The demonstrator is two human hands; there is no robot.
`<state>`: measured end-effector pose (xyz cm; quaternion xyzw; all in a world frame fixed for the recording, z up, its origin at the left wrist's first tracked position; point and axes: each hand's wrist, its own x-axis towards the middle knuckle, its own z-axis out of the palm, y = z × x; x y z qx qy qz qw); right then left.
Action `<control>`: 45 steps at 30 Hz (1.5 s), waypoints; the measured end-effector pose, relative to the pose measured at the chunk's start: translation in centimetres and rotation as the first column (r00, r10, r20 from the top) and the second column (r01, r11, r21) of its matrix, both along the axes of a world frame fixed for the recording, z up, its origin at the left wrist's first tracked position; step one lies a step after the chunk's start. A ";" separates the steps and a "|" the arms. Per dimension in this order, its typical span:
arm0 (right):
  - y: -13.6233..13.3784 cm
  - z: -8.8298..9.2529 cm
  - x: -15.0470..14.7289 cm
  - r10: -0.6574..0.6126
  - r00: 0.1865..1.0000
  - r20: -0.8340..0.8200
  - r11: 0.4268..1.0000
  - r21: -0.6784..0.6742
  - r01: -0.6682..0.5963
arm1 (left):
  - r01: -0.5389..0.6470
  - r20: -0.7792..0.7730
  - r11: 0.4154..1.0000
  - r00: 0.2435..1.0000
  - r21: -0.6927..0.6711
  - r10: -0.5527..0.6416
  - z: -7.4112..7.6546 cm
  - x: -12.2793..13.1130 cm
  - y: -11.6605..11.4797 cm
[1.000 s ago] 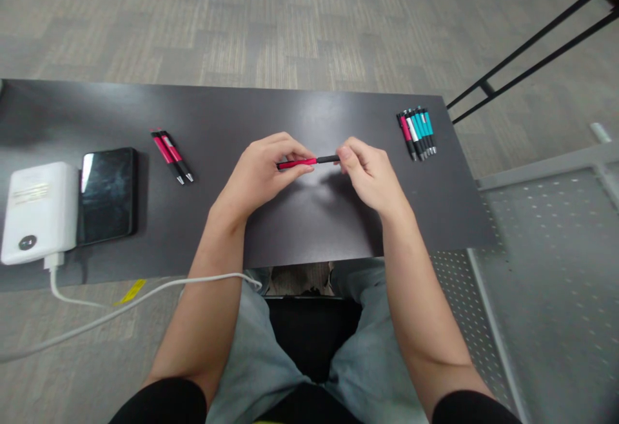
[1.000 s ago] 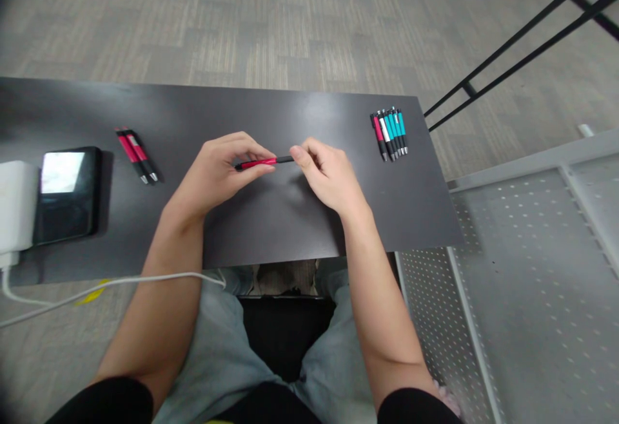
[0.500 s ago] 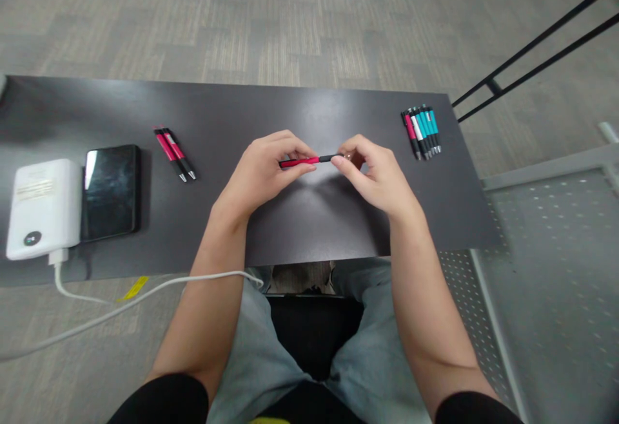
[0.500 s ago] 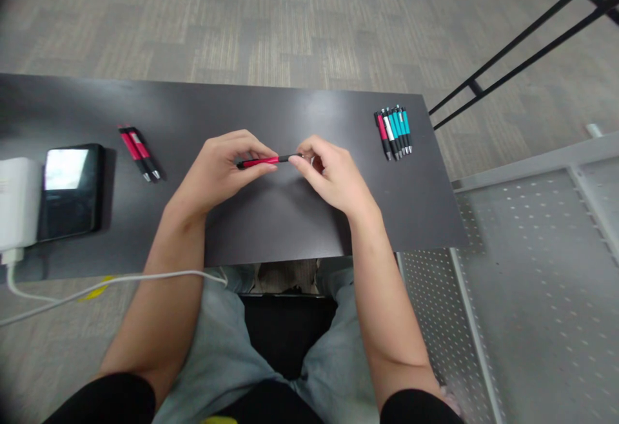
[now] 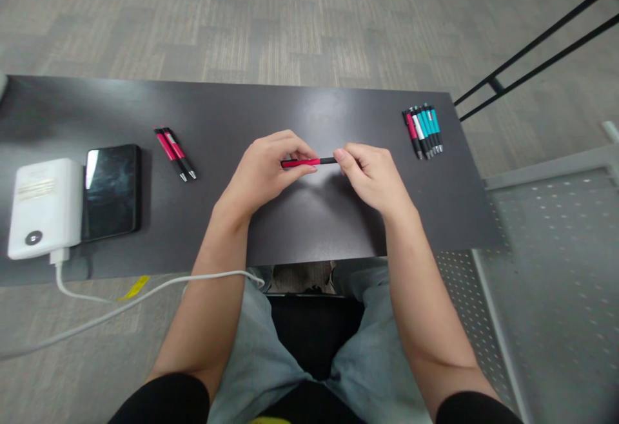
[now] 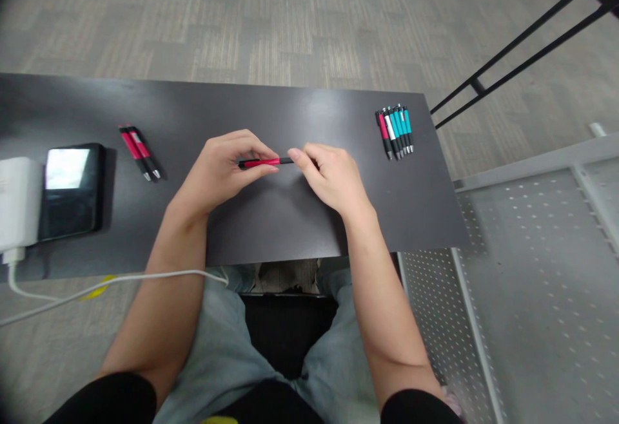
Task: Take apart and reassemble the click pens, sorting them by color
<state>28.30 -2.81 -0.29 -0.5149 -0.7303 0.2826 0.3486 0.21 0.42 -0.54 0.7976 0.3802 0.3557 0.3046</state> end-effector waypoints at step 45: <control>1.4 -1.4 -4.4 0.072 0.996 -0.056 0.995 -0.070 -0.076 | -0.466 0.040 0.884 0.885 0.040 0.464 1.3 -6.3 -0.6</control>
